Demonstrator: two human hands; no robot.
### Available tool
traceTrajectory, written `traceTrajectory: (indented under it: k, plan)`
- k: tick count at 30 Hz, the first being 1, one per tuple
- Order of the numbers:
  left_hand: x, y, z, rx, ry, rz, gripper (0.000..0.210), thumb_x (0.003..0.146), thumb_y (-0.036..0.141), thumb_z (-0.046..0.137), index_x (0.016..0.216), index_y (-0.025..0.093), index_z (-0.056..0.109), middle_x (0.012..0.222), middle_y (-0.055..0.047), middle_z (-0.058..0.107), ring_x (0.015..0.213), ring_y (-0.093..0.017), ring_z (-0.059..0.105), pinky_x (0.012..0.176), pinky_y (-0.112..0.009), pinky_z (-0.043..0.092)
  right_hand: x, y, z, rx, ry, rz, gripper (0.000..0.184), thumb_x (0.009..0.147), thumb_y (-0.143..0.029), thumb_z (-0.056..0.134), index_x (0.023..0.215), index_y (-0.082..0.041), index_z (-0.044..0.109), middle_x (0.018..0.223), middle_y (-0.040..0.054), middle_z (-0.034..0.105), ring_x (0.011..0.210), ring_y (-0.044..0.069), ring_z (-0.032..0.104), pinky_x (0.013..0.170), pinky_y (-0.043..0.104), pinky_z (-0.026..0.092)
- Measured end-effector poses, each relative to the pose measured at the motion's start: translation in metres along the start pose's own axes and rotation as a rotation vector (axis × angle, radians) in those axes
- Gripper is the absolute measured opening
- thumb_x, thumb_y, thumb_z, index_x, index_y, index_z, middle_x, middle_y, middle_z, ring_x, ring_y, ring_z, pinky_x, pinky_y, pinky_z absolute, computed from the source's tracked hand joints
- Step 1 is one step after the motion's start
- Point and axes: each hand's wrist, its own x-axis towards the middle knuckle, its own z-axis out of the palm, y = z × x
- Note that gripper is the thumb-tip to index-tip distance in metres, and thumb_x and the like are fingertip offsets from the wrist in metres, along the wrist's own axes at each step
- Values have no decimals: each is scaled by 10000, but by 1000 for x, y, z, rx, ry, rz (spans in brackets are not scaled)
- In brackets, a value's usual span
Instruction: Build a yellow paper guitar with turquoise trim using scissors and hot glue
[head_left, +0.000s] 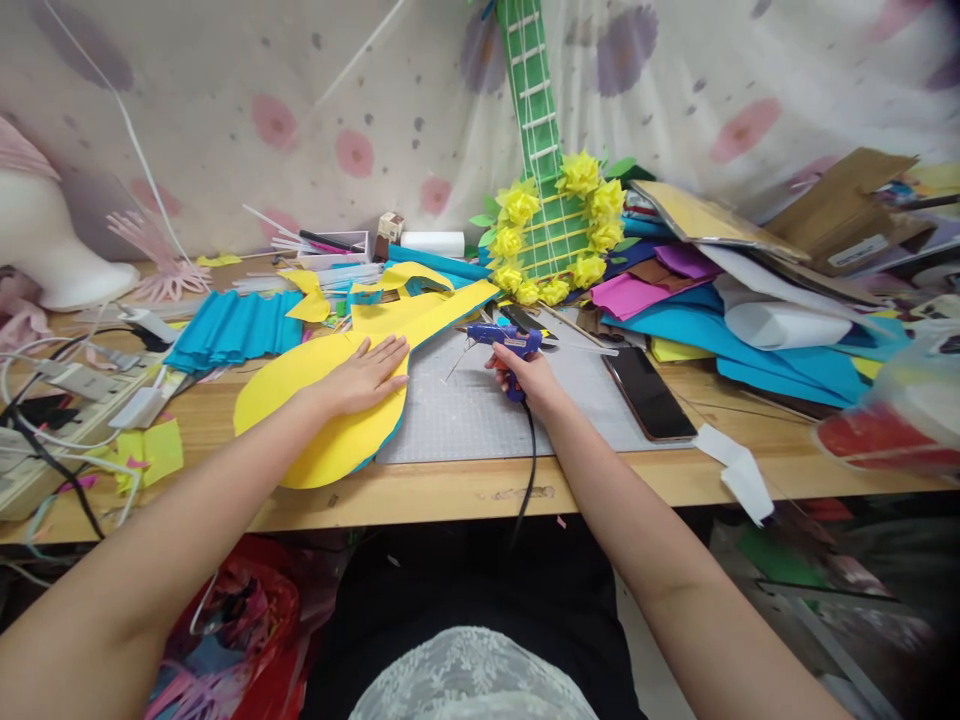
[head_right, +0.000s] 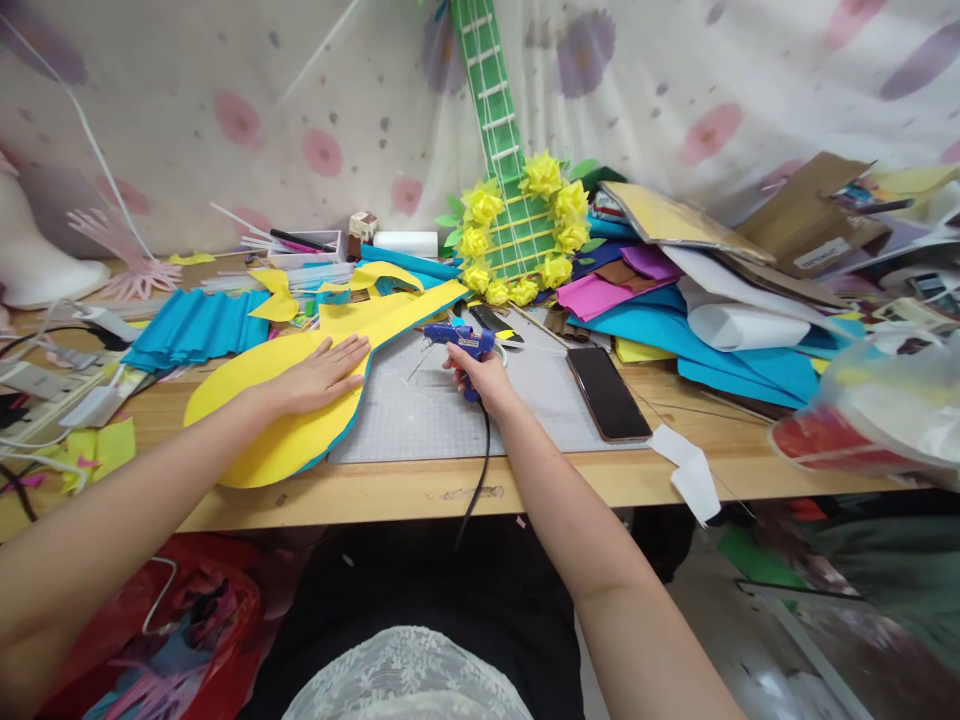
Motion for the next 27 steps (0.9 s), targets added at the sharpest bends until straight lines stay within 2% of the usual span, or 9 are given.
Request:
traceTrajectory:
  k: [7,13,19,23,25,27]
  plan:
    - [0,1,1,47,-32,7,633,910,510,190,1462,199,187,1535,-63,105,1413,-257,44,1121,-488,25,7,5,-2,86,148,2,380,591,-521,721,684,-171,606,714,32,645,516,81,534,392,188,418]
    - [1,5,-2,109,-88,-24,650,916,498,162,1466,151,157,1538,-65,64,1414,-243,6,1127,-480,24,14,10,-6,123,294,-6,349,632,-494,697,666,-159,605,677,27,646,518,87,555,393,181,425]
    - [1,14,-9,131,-156,-44,663,911,463,149,1467,104,108,1535,-88,22,1413,-244,-20,1120,-494,18,17,11,-9,126,308,12,279,698,-419,659,645,-148,614,646,23,640,452,67,513,360,177,401]
    - [3,14,-15,59,-180,-70,698,900,467,172,1464,72,60,1535,-108,8,1413,-229,-28,1123,-477,22,16,11,-8,119,303,19,271,706,-410,652,637,-151,611,619,21,637,429,68,503,352,184,393]
    - [9,12,-18,5,-184,-86,695,898,467,184,1462,74,82,1536,-119,27,1414,-226,-5,1124,-465,47,16,11,-7,119,302,15,273,701,-415,655,644,-153,609,614,20,637,428,71,505,351,186,390]
    - [19,11,-20,-24,-136,-104,660,903,446,195,1450,80,147,1534,-131,88,1414,-225,57,1126,-438,89,15,11,-7,126,305,7,274,693,-420,658,651,-155,604,623,22,640,433,73,508,349,186,385]
